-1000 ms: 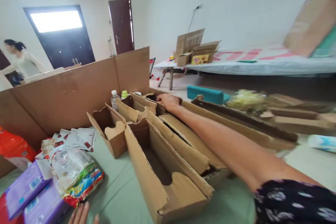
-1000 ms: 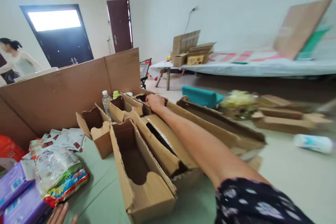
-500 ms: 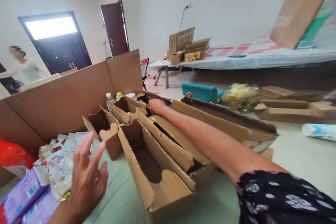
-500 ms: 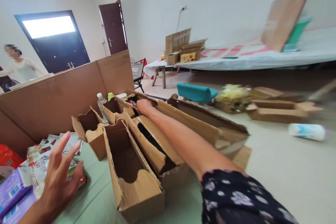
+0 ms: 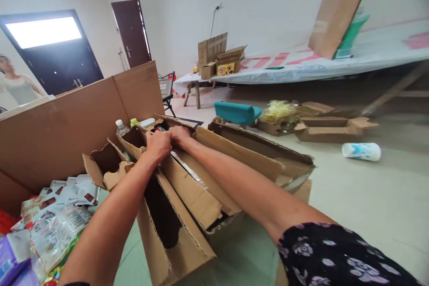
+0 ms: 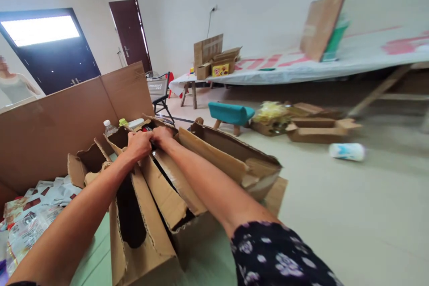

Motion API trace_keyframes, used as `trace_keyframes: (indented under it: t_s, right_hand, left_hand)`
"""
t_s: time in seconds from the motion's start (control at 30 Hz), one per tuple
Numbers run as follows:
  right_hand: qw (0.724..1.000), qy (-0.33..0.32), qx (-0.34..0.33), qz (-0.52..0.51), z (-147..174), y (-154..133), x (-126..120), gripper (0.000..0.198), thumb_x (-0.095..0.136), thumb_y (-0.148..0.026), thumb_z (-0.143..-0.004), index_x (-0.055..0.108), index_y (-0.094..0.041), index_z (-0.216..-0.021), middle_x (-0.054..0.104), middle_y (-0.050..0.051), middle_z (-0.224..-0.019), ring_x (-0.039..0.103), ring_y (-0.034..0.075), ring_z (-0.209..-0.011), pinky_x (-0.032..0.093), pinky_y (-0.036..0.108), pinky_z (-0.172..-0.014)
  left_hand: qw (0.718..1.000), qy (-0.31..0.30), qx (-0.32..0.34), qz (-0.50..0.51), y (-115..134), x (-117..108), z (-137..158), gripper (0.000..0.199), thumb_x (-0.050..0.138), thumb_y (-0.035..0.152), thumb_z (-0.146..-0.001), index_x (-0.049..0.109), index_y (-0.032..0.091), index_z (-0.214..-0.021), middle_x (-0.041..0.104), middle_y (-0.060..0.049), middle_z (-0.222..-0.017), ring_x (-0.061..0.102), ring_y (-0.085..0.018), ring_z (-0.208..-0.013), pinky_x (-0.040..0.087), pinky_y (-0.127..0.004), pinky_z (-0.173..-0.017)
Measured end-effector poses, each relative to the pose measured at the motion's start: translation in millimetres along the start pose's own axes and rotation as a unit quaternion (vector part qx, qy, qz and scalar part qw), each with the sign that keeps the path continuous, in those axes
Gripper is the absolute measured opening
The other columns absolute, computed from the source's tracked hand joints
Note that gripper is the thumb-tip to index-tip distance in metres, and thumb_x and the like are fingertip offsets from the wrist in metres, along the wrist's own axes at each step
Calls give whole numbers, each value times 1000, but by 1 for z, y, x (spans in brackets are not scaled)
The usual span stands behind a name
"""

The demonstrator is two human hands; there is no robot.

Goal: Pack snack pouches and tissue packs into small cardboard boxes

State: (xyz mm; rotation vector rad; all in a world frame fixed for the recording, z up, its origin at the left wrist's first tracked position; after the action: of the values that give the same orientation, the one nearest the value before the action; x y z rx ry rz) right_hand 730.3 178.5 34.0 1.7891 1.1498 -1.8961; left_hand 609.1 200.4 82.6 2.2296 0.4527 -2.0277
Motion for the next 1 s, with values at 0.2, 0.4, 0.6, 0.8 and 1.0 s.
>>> trace_keyframes:
  t_s: [0.2,0.4,0.6,0.8,1.0]
  right_hand:
    - [998,26,51,4,6,-4,-12,38,65,-39,-98,62,-15,-128,64,12,-128,65,24,-109,57,45,-92]
    - [994,99,49,-6,23,-20,-31,36,65,-39,-98,64,-15,-125,66,11,-125,66,23,-107,57,45,-92]
    - [974,217,37,-56,38,-21,-64,30,55,-38,-102,74,-16,-110,75,13,-111,69,26,-108,52,39,-91]
    - [932,330,12,-146,38,-10,-95,30,56,-36,-95,79,-17,-99,78,14,-97,69,28,-93,44,32,-73]
    - [882,382,-20,-276,42,7,-96,35,54,-41,-91,76,-15,-86,67,4,-71,58,19,-67,41,30,-60]
  left_hand:
    - [1000,-13,-13,-12,-2,1,3,34,66,37,-99,62,19,-128,64,-10,-130,66,-25,-112,58,-46,-93]
    - [1000,-20,-23,-7,-11,8,7,34,65,37,-99,62,20,-128,64,-10,-131,66,-25,-111,59,-45,-93]
    - [999,-29,-15,-8,-10,16,12,35,65,37,-99,62,18,-129,64,-10,-131,67,-25,-111,59,-46,-93]
    - [999,23,9,20,-13,6,14,35,65,37,-99,62,18,-129,63,-10,-132,66,-25,-112,58,-48,-95]
    - [990,109,29,79,-31,-35,59,23,63,29,-100,68,17,-119,69,-9,-125,66,-25,-115,55,-48,-100]
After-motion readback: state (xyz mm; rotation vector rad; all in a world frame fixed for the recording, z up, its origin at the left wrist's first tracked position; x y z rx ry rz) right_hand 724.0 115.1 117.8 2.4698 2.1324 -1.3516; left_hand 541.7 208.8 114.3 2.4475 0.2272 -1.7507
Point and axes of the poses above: each hand's wrist, its own z-axis away from the middle knuckle, its own x-axis out of the palm, y = z × x, the point moved 1 cm from there along -z, towards the middle knuckle
